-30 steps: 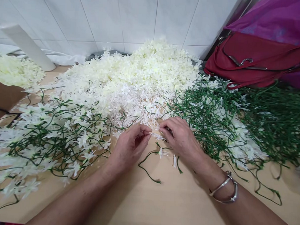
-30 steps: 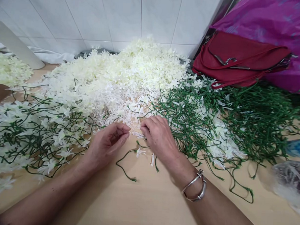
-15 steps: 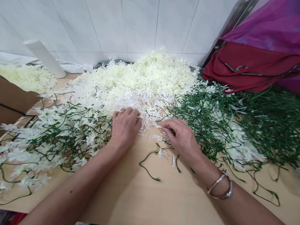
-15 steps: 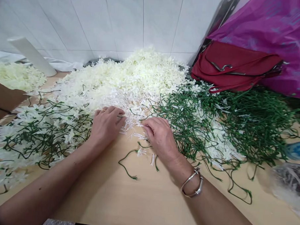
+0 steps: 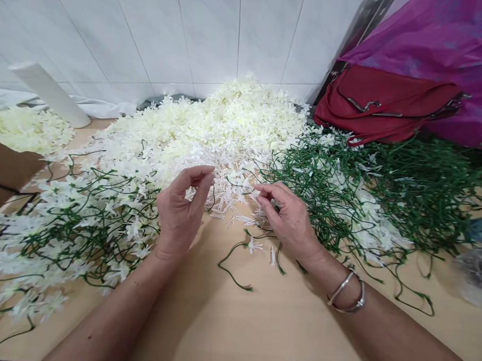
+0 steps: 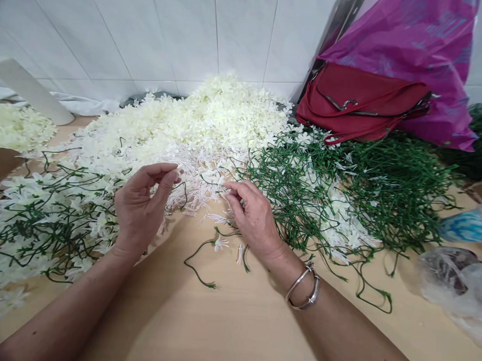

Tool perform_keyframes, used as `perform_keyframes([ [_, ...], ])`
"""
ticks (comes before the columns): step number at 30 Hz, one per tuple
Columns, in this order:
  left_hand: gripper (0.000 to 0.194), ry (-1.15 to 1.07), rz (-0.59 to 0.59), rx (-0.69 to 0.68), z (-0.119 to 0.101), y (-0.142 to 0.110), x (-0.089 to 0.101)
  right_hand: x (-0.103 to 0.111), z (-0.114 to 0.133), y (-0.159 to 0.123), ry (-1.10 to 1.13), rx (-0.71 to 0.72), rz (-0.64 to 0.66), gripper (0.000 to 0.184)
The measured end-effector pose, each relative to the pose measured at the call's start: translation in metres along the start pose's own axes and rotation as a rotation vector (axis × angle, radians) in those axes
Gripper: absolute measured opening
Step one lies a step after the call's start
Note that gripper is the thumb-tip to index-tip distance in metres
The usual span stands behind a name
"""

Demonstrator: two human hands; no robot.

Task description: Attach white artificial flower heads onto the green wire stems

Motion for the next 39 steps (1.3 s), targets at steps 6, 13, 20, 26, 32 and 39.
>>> perform_keyframes([
  [6, 0.019, -0.530, 0.146, 0.427, 0.007, -0.012, -0.017, 0.002, 0.005, 0.001, 0.062, -0.054, -0.020, 0.014],
  [13, 0.026, -0.964, 0.342, 0.915, 0.008, -0.039, -0.043, 0.008, 0.005, 0.002, 0.012, -0.051, -0.064, 0.010],
  [20, 0.007, -1.066, 0.253, 1.157, 0.016, -0.045, -0.045, 0.016, 0.015, 0.001, 0.153, -0.099, -0.129, 0.006],
  [26, 0.013, -1.029, 0.343, 1.047, 0.016, -0.048, -0.047, 0.009, 0.036, -0.006, 0.290, -0.018, -0.065, 0.011],
  [32, 0.014, -0.977, 0.379, 0.999, 0.012, -0.052, -0.051, 0.005, 0.039, -0.010, 0.082, 0.028, -0.076, 0.012],
  [39, 0.015, -0.971, 0.425, 0.907, 0.007, -0.052, -0.053, 0.002, 0.035, -0.011, 0.047, 0.010, -0.100, 0.011],
])
Point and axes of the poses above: each hand's wrist, its own y-axis towards the middle knuckle, its own x-axis out of the back of the hand, z = x × y, the point moved 4 cm from there along y, towards the middle knuckle
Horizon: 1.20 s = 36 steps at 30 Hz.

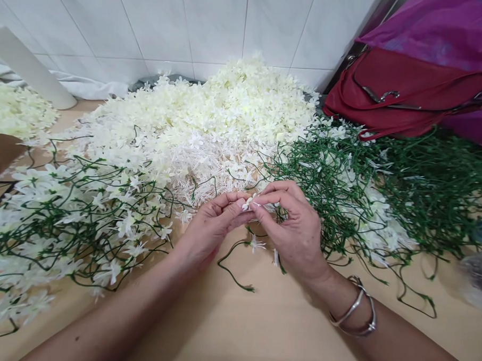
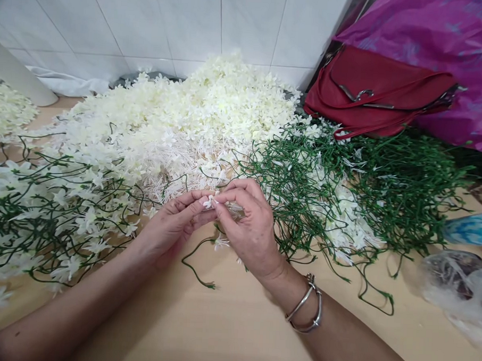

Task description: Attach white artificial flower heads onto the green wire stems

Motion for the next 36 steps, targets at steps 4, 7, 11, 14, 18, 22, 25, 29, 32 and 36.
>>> perform_keyframes([
  [4, 0.022, 0.106, 0.019, -0.057, -0.004, -0.002, -0.002, -0.001, 0.002, -0.001, -0.019, 0.023, -0.023, 0.012],
  [7, 0.029, 0.190, -0.006, -0.095, -0.008, -0.003, -0.002, -0.002, 0.002, -0.001, -0.008, 0.002, -0.013, 0.012],
  [11, 0.032, 0.295, -0.013, -0.134, -0.012, -0.003, -0.004, -0.004, 0.000, -0.001, 0.047, -0.071, 0.002, 0.011],
  [14, 0.030, 0.324, -0.010, -0.155, -0.010, -0.003, -0.005, -0.004, -0.002, -0.001, 0.074, -0.094, -0.014, 0.011],
  [18, 0.024, 0.403, -0.012, -0.211, -0.008, -0.005, -0.006, -0.003, -0.003, -0.001, 0.063, -0.099, -0.034, 0.012],
  [22, 0.016, 0.805, -0.091, -0.365, -0.014, -0.010, -0.005, -0.005, -0.001, -0.001, 0.069, -0.090, -0.017, 0.013],
  [25, 0.015, 0.991, -0.107, -0.456, -0.018, -0.012, -0.006, -0.006, -0.001, -0.001, 0.105, -0.113, -0.006, 0.013],
  [29, 0.016, 1.060, -0.088, -0.500, -0.021, -0.012, -0.008, -0.009, -0.009, -0.001, 0.193, -0.194, 0.033, 0.011],
  [32, 0.014, 1.053, -0.094, -0.453, -0.021, -0.009, -0.006, -0.013, -0.016, -0.001, 0.304, -0.290, 0.079, 0.006],
  [36, 0.014, 0.917, -0.061, -0.355, -0.018, -0.007, -0.002, -0.015, -0.019, -0.002, 0.377, -0.377, 0.115, 0.007],
])
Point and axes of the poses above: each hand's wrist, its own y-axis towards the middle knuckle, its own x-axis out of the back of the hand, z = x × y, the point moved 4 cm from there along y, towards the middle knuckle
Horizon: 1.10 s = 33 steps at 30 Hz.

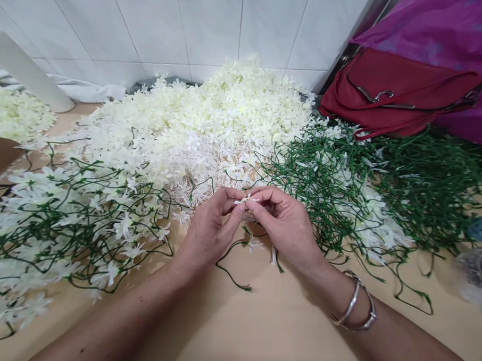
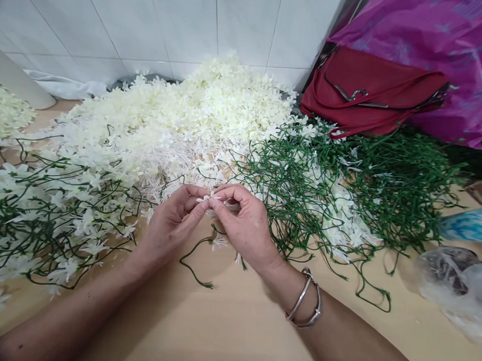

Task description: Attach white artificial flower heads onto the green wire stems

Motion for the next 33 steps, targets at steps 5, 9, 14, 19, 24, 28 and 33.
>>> perform_keyframes([
  [5, 0.019, -0.069, -0.002, 0.030, 0.003, -0.003, -0.002, 0.004, 0.013, -0.002, -0.146, 0.172, -0.084, 0.008],
  [9, 0.022, -0.251, -0.031, 0.094, 0.007, -0.001, -0.003, 0.005, 0.012, -0.001, -0.169, 0.197, -0.097, 0.009],
  [14, 0.030, -0.511, -0.050, 0.160, 0.009, 0.005, -0.001, 0.003, 0.003, 0.000, -0.078, 0.137, -0.081, 0.007],
  [19, 0.029, -0.592, -0.052, 0.204, 0.006, 0.005, -0.002, 0.003, 0.009, -0.003, -0.187, 0.219, -0.103, 0.010],
  [24, 0.028, -0.652, -0.031, 0.241, 0.007, 0.005, -0.005, 0.004, 0.017, -0.004, -0.283, 0.304, -0.130, 0.012],
  [28, 0.024, -0.716, 0.007, 0.284, 0.010, 0.004, -0.004, 0.006, 0.012, -0.002, -0.175, 0.254, -0.127, 0.011],
  [33, 0.024, -0.802, 0.023, 0.326, 0.013, 0.005, -0.003, 0.003, -0.001, 0.002, 0.069, 0.056, -0.047, 0.006],
])
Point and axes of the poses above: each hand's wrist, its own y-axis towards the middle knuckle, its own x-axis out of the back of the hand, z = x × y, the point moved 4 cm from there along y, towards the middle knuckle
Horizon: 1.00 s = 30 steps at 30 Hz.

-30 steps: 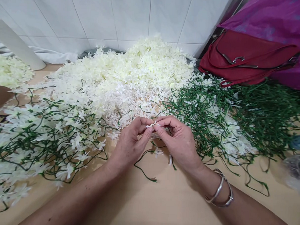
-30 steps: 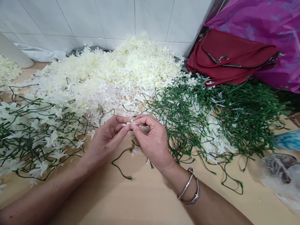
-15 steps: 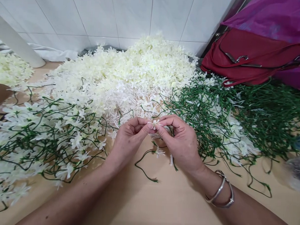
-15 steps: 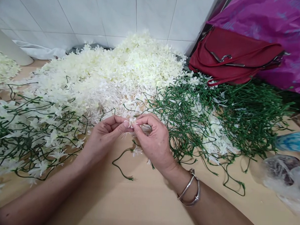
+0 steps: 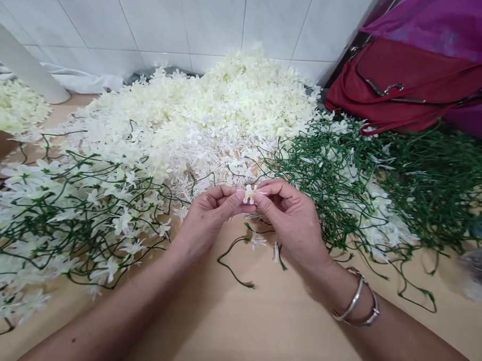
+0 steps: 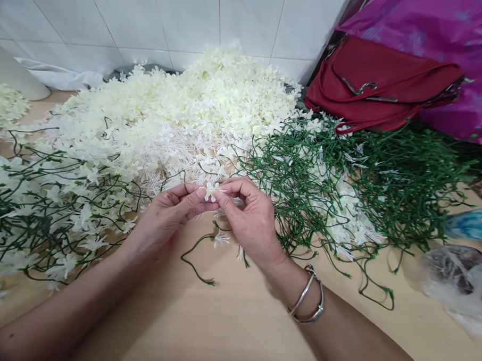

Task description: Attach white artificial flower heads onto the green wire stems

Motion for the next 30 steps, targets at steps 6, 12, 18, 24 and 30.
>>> perform_keyframes([
  [6, 0.029, -0.006, -0.019, 0.020, -0.001, 0.000, -0.002, -0.002, 0.001, 0.000, 0.046, -0.029, 0.016, 0.006],
  [12, 0.028, 0.045, -0.006, 0.012, -0.001, 0.000, -0.001, 0.001, 0.003, 0.000, -0.045, 0.018, -0.014, 0.006],
  [18, 0.030, 0.195, -0.035, -0.089, -0.007, -0.002, -0.004, 0.001, 0.013, -0.003, -0.238, 0.163, -0.040, 0.009],
  [24, 0.028, 0.183, -0.019, -0.087, -0.007, -0.004, -0.008, -0.001, 0.023, -0.007, -0.318, 0.305, -0.055, 0.013],
  [30, 0.029, 0.083, -0.038, -0.059, -0.001, -0.001, -0.006, -0.002, 0.014, -0.005, -0.245, 0.246, -0.055, 0.012],
])
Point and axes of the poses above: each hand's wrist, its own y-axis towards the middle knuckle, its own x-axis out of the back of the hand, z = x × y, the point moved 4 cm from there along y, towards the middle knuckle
